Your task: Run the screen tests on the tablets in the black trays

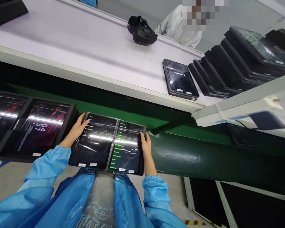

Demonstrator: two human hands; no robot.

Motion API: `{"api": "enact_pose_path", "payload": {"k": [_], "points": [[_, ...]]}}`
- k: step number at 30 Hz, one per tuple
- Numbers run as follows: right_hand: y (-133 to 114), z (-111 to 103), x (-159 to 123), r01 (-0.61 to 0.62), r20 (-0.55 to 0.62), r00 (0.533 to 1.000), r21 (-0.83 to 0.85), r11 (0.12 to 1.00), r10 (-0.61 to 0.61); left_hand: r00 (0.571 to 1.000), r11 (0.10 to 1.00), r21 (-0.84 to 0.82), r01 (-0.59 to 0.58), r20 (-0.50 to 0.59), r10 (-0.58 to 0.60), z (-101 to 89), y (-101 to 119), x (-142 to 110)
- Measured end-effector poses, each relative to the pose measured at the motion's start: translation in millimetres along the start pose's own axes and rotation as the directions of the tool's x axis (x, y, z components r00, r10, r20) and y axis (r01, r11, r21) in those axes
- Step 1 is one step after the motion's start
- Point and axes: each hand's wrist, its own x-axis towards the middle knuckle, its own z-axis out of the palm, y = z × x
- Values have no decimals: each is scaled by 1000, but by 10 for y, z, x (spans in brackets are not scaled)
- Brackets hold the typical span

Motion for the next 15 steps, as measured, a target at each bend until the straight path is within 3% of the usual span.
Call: {"api": "enact_pose_path", "payload": {"k": [8, 15], "points": [[-52, 10, -21, -12, -22, 1000, -14, 1000, 12, 998, 999, -10, -47, -41, 46, 58, -15, 80], [-12, 7, -11, -9, -27, 1000, -9, 1000, 9, 994, 999, 50, 8, -106, -3, 95, 114, 64]]}}
